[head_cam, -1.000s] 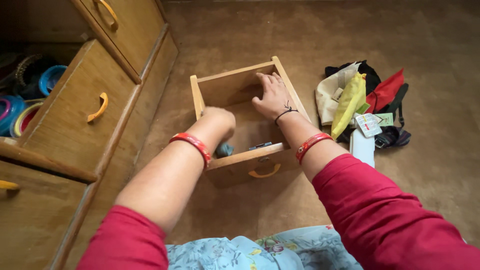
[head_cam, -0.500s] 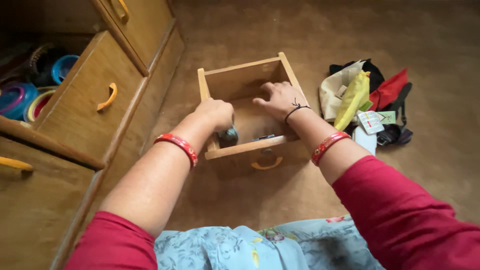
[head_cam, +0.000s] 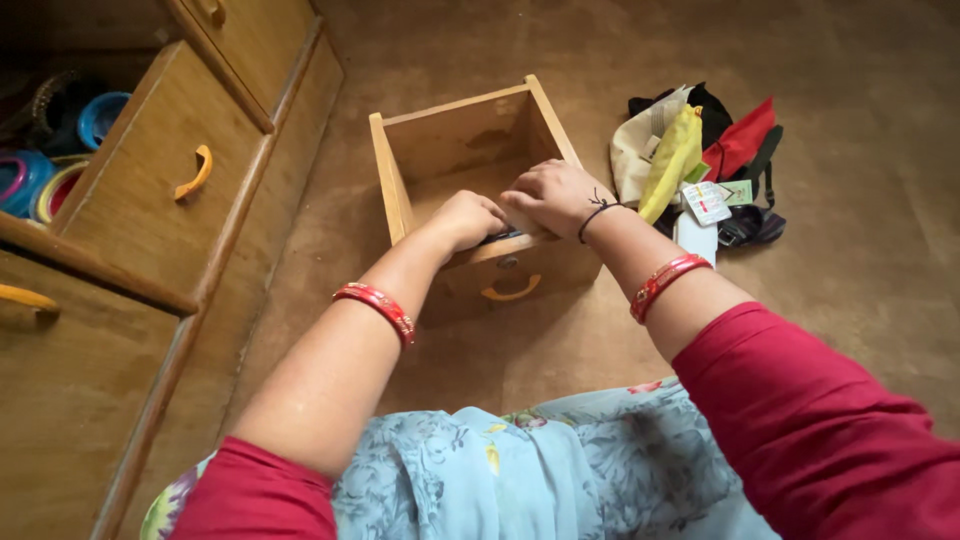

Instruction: The person cleans a wooden drawer with a cloth, wiping the top, sides, and interior surfaces. They then place several folded fabric items into the drawer.

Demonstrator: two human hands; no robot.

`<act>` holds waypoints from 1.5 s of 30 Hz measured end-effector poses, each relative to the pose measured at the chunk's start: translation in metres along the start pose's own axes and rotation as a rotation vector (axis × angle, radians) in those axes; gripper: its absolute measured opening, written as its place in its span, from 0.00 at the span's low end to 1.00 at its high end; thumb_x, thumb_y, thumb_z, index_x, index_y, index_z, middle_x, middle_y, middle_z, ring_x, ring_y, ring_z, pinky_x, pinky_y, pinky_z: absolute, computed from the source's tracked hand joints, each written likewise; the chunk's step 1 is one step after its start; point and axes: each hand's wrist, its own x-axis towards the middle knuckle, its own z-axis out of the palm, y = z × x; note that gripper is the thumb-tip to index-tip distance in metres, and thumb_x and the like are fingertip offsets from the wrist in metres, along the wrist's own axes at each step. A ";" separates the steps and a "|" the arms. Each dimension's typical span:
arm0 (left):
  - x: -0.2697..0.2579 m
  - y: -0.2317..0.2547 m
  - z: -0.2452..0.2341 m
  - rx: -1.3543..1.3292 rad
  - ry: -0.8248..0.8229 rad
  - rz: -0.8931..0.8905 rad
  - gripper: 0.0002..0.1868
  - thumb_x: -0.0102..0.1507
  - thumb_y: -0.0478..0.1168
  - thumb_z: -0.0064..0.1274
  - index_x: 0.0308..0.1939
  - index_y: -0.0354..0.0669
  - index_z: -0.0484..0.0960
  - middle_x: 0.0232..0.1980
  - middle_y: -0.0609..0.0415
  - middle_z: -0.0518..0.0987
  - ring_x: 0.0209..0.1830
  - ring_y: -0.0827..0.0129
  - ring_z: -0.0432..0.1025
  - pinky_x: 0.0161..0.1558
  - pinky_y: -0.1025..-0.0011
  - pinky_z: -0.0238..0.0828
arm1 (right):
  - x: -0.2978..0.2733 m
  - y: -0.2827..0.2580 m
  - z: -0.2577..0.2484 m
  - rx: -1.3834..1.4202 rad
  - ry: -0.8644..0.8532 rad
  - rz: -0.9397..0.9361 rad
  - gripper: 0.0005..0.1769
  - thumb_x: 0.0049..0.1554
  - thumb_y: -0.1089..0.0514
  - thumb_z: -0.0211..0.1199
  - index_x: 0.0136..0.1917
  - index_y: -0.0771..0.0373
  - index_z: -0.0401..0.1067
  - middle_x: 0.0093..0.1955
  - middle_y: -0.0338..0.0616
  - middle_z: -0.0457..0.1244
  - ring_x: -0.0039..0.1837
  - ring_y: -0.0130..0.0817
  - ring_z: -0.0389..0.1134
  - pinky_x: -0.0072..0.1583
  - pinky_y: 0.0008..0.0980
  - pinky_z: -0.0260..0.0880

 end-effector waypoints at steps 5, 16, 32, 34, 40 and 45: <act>-0.037 -0.002 -0.008 0.317 0.189 0.055 0.18 0.61 0.54 0.52 0.40 0.47 0.90 0.42 0.44 0.85 0.44 0.51 0.79 0.48 0.56 0.74 | -0.008 -0.018 -0.004 -0.045 0.135 0.234 0.26 0.62 0.39 0.52 0.43 0.60 0.80 0.45 0.51 0.70 0.54 0.51 0.69 0.58 0.49 0.68; -0.033 0.020 -0.032 0.540 0.290 -0.020 0.18 0.64 0.51 0.46 0.41 0.48 0.89 0.45 0.43 0.84 0.48 0.49 0.78 0.51 0.54 0.74 | 0.015 -0.017 -0.001 -0.053 0.220 0.332 0.24 0.62 0.40 0.55 0.43 0.60 0.80 0.42 0.52 0.71 0.51 0.51 0.71 0.56 0.49 0.69; 0.056 -0.025 -0.045 -0.035 -0.233 -0.329 0.21 0.61 0.46 0.55 0.56 0.43 0.84 0.54 0.49 0.83 0.53 0.60 0.76 0.54 0.56 0.71 | 0.024 -0.005 0.006 -0.070 0.239 0.328 0.20 0.59 0.43 0.56 0.45 0.57 0.82 0.45 0.51 0.71 0.55 0.48 0.70 0.60 0.46 0.68; 0.056 -0.014 -0.046 -0.298 -0.121 -0.257 0.20 0.61 0.47 0.55 0.53 0.43 0.84 0.50 0.48 0.83 0.49 0.59 0.77 0.50 0.55 0.73 | 0.023 -0.006 0.005 -0.038 0.245 0.338 0.21 0.60 0.43 0.55 0.45 0.58 0.81 0.46 0.51 0.71 0.55 0.49 0.70 0.60 0.47 0.68; 0.058 0.022 -0.003 -0.138 -0.321 -0.035 0.19 0.61 0.48 0.54 0.50 0.42 0.88 0.49 0.51 0.86 0.47 0.65 0.77 0.49 0.63 0.73 | 0.017 -0.005 0.002 0.130 0.498 0.186 0.20 0.65 0.48 0.48 0.52 0.59 0.78 0.50 0.51 0.70 0.57 0.52 0.68 0.61 0.48 0.65; 0.067 0.026 -0.003 0.228 -0.388 -0.070 0.22 0.59 0.48 0.53 0.53 0.44 0.85 0.53 0.50 0.85 0.50 0.62 0.77 0.51 0.61 0.72 | 0.020 0.005 0.010 0.150 0.471 0.248 0.21 0.65 0.49 0.47 0.50 0.59 0.79 0.49 0.52 0.70 0.57 0.52 0.68 0.63 0.47 0.64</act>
